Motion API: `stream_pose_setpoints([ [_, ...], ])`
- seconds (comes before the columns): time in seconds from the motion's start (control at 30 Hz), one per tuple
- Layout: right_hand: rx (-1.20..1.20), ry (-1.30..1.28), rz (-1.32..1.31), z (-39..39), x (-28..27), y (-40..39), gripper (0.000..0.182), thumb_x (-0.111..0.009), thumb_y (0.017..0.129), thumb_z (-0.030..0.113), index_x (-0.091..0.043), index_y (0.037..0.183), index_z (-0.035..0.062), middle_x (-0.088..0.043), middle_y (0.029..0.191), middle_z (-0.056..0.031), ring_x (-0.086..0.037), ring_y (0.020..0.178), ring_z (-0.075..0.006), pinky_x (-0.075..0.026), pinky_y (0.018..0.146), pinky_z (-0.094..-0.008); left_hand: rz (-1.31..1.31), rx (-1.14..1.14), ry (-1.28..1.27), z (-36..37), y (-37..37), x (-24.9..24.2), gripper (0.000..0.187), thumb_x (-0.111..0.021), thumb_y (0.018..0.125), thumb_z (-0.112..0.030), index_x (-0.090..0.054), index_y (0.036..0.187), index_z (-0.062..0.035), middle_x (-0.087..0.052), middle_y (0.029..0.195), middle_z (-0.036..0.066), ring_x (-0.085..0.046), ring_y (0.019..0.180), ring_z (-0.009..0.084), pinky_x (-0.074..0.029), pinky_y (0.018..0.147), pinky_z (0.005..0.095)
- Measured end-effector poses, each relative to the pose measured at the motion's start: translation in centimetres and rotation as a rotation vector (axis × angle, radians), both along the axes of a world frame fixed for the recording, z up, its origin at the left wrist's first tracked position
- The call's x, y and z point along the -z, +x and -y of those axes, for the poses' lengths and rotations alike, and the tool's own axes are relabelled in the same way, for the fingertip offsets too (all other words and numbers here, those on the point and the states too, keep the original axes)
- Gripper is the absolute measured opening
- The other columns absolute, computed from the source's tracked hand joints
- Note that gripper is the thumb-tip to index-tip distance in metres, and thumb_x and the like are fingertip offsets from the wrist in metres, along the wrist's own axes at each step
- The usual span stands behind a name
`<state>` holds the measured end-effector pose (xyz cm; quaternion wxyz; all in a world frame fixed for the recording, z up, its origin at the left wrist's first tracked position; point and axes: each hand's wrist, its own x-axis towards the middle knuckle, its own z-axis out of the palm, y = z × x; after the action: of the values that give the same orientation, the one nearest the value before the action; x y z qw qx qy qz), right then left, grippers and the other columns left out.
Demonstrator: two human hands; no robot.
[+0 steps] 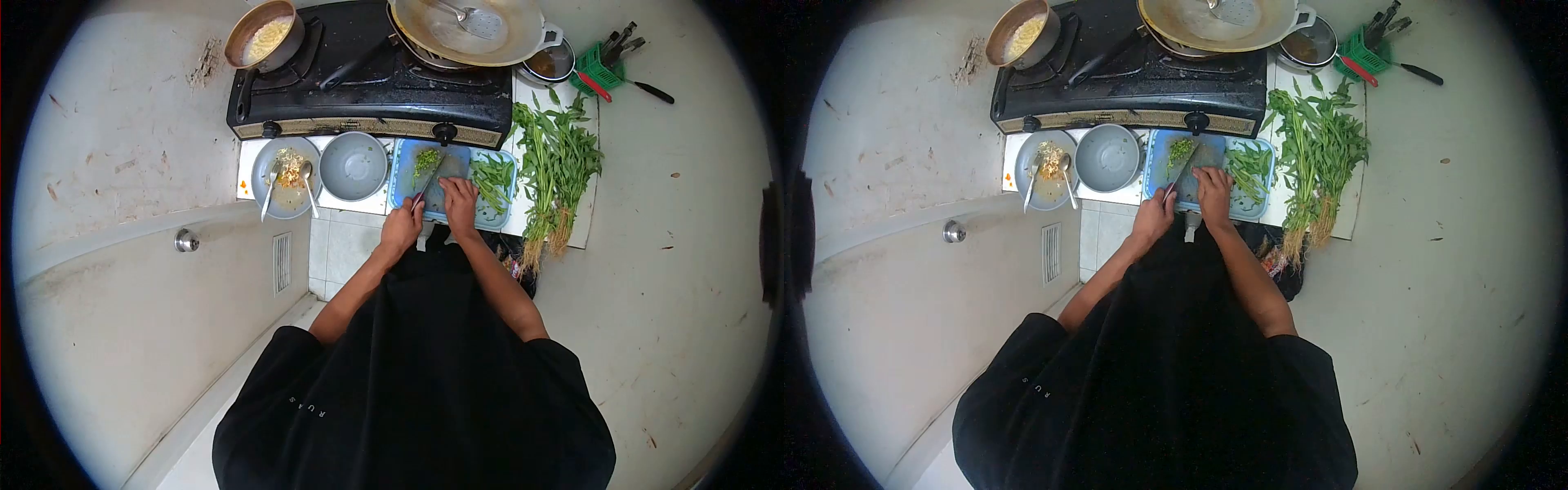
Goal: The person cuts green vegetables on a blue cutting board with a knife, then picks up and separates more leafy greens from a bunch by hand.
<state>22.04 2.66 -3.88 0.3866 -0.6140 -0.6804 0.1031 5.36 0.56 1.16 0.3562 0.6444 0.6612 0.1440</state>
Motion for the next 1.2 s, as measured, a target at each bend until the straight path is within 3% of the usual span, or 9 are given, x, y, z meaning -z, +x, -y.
stream_pose_setpoints([
  [0.2,-0.012,0.005,-0.008,0.1,0.4,0.2,0.025,-0.068,0.083,0.001,-0.073,0.106,0.0079,-0.064,0.099,-0.0068,-0.059,0.093,-0.0273,-0.042,0.084,-0.0397,0.041,0.019,0.005,0.8,-0.4,-0.3,0.036,-0.054,0.101,-0.033,-0.058,0.103,0.0020,-0.064,0.073,0.033,-0.063,0.071,0.0537,-0.050,0.064,0.0608],
  [0.5,0.006,-0.011,-0.026,0.1,0.3,0.0,0.025,-0.067,0.081,-0.003,-0.073,0.103,0.0065,-0.064,0.100,-0.0081,-0.059,0.094,-0.0286,-0.043,0.084,-0.0402,0.033,0.026,-0.134,0.8,0.1,-0.7,0.036,-0.050,0.103,-0.035,-0.057,0.106,0.0004,-0.064,0.081,0.035,-0.063,0.083,0.0552,-0.049,0.071,0.0622],
  [0.77,-0.003,-0.042,-0.031,0.1,0.7,-0.1,0.024,-0.064,0.082,-0.001,-0.071,0.104,0.0061,-0.063,0.101,-0.0084,-0.058,0.098,-0.0297,-0.043,0.088,-0.0422,-0.026,0.079,0.030,-1.3,2.0,2.0,0.037,-0.049,0.103,-0.036,-0.057,0.106,0.0006,-0.065,0.077,0.033,-0.064,0.078,0.0534,-0.051,0.070,0.0617],
  [0.87,-0.004,-0.014,-0.033,0.1,0.3,-0.1,0.022,-0.065,0.082,-0.001,-0.071,0.103,0.0063,-0.063,0.100,-0.0079,-0.058,0.097,-0.0290,-0.043,0.086,-0.0417,-0.010,0.077,0.015,-0.4,1.1,1.6,0.036,-0.052,0.102,-0.035,-0.057,0.102,0.0006,-0.064,0.072,0.032,-0.064,0.071,0.0515,-0.052,0.064,0.0594],
  [1.2,0.010,-0.010,-0.068,0.1,0.2,0.1,0.021,-0.068,0.083,-0.001,-0.072,0.102,0.0069,-0.066,0.096,-0.0071,-0.060,0.093,-0.0275,-0.043,0.083,-0.0387,-0.101,0.065,0.012,1.0,-0.8,0.9,0.036,-0.051,0.102,-0.036,-0.056,0.103,-0.0008,-0.065,0.073,0.031,-0.065,0.071,0.0515,-0.052,0.065,0.0599],
])
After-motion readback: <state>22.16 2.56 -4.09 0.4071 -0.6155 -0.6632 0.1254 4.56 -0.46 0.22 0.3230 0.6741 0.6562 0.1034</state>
